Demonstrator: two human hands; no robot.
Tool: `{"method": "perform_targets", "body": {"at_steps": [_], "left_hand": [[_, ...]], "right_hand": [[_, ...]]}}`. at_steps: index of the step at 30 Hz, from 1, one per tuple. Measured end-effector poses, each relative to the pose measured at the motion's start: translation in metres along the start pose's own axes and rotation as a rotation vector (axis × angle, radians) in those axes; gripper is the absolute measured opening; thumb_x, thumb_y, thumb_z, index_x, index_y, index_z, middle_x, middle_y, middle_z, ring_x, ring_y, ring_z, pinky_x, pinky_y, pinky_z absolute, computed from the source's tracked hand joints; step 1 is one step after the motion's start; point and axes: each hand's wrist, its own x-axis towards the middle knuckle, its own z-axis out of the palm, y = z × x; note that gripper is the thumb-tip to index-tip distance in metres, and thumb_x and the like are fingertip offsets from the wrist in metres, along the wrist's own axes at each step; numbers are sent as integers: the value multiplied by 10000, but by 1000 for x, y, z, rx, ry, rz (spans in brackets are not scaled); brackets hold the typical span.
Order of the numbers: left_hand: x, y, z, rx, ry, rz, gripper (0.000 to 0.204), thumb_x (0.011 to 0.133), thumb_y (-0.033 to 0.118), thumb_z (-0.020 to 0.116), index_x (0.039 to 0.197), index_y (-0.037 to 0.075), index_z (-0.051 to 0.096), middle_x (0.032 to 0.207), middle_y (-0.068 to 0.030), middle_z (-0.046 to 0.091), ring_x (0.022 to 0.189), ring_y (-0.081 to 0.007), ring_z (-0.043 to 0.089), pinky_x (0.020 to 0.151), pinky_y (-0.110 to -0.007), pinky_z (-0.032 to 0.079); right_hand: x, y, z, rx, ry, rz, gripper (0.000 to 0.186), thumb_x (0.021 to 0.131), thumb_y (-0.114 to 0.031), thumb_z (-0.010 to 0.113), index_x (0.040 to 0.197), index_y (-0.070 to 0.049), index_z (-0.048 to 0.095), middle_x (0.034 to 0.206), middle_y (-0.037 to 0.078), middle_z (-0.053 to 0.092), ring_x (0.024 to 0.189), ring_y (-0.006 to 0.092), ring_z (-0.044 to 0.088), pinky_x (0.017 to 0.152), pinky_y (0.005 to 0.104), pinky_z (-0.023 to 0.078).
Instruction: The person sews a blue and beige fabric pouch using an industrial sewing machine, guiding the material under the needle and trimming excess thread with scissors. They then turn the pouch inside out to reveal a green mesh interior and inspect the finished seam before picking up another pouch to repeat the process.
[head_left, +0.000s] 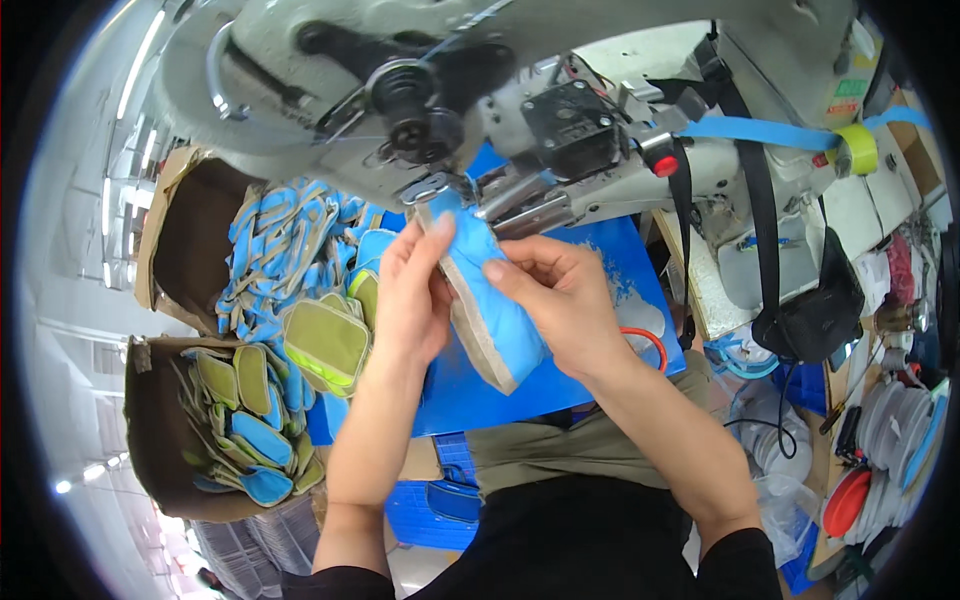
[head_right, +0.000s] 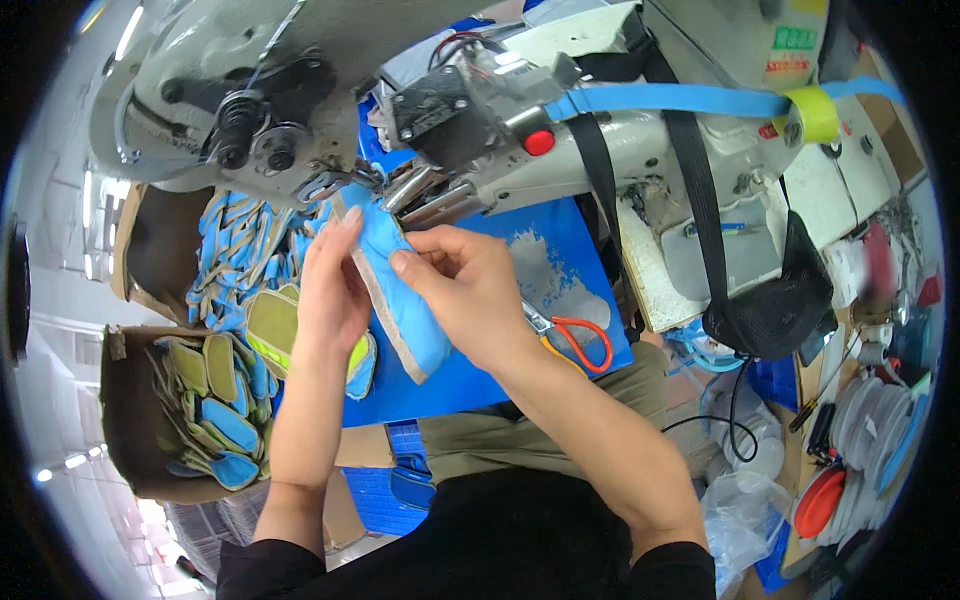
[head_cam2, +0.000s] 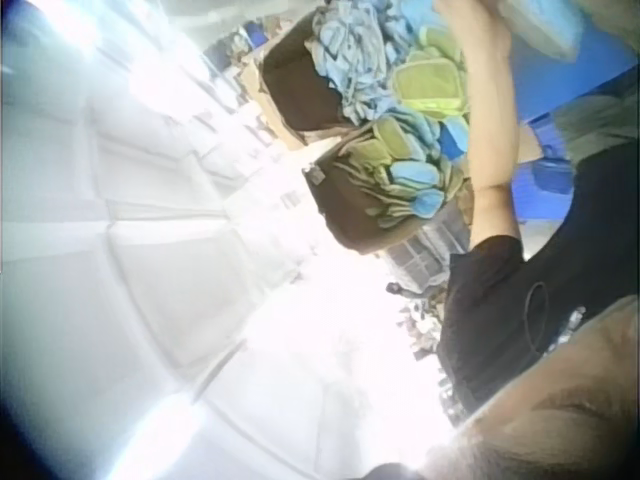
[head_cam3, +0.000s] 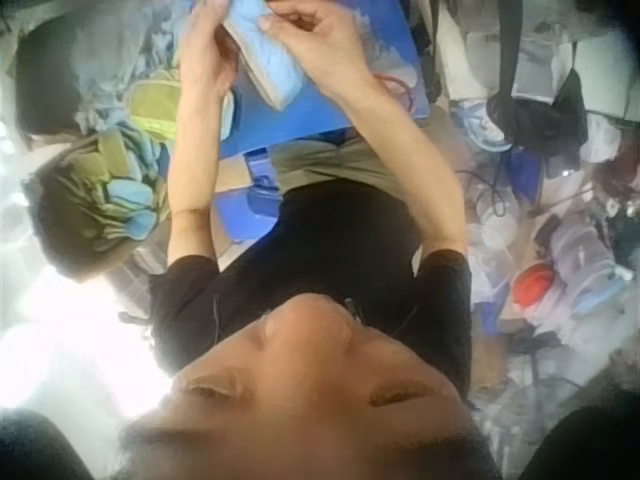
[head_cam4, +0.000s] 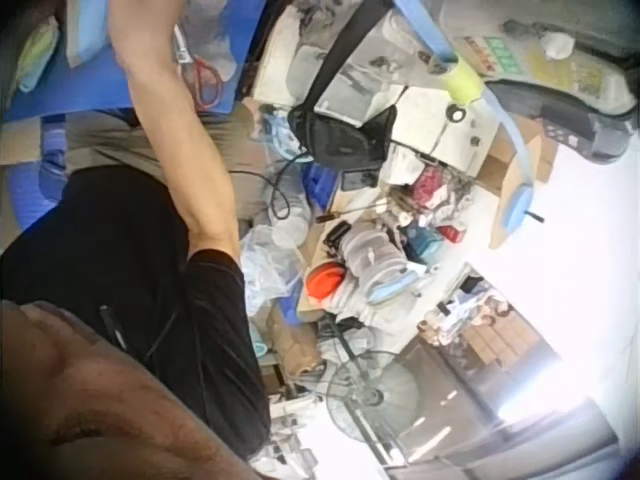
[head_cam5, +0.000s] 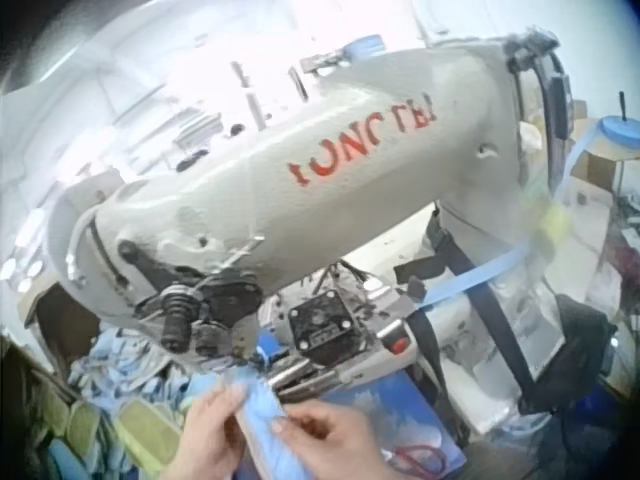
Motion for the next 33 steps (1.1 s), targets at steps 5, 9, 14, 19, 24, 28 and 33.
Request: {"method": "perform_targets", "body": {"at_steps": [5, 9, 14, 19, 24, 28, 33], "left_hand": [[25, 14, -1, 46, -15, -22, 174, 997, 98, 678, 1148, 11, 670, 1007, -76, 748, 838, -149, 742, 747, -309, 630], [31, 17, 2, -29, -15, -3, 185, 972, 49, 686, 1149, -5, 675, 1022, -83, 753, 822, -146, 740, 733, -309, 632], [36, 15, 1, 20, 47, -8, 165, 976, 75, 692, 1125, 2, 681, 979, -58, 739, 793, -129, 721, 670, -314, 623], [52, 18, -7, -29, 62, -40, 130, 997, 161, 690, 1024, 36, 666, 901, -30, 701, 755, -128, 701, 636, -310, 614], [50, 18, -2, -1, 38, -43, 197, 1008, 210, 688, 1042, 21, 647, 923, -47, 704, 782, -148, 708, 621, -324, 610], [57, 12, -4, 10, 42, -26, 202, 1001, 194, 693, 1079, 13, 654, 962, -66, 720, 803, -164, 716, 628, -334, 611], [62, 14, 2, -7, 123, -28, 174, 961, 91, 683, 1111, 3, 673, 991, -86, 732, 818, -180, 722, 664, -352, 618]], "right_hand": [[-5, -3, 2, 86, 10, 76, 228, 972, -115, 753, 1150, 27, 743, 959, 66, 762, 823, 91, 688, 732, 251, 552], [-8, -6, 5, 147, 26, 132, 260, 976, -128, 756, 1186, 24, 727, 993, 73, 766, 843, 95, 700, 753, 254, 564], [-13, -11, 7, 131, 29, 156, 248, 991, -110, 731, 1202, 21, 725, 1040, 96, 775, 880, 106, 722, 782, 265, 582], [-6, -10, 4, 161, -1, 144, 250, 1005, -91, 706, 1227, 23, 714, 1068, 107, 779, 899, 121, 732, 808, 275, 590], [-6, -9, 3, 175, -13, 103, 251, 1007, -83, 706, 1237, 19, 712, 1079, 107, 780, 929, 126, 732, 851, 287, 583], [-9, -5, 0, 163, -33, 93, 225, 1026, -94, 667, 1217, 17, 707, 1117, 104, 769, 981, 148, 736, 907, 306, 589], [-18, -9, 3, 164, -30, 98, 217, 1021, -98, 676, 1206, 11, 709, 1130, 98, 768, 1013, 152, 732, 932, 314, 582]]}}
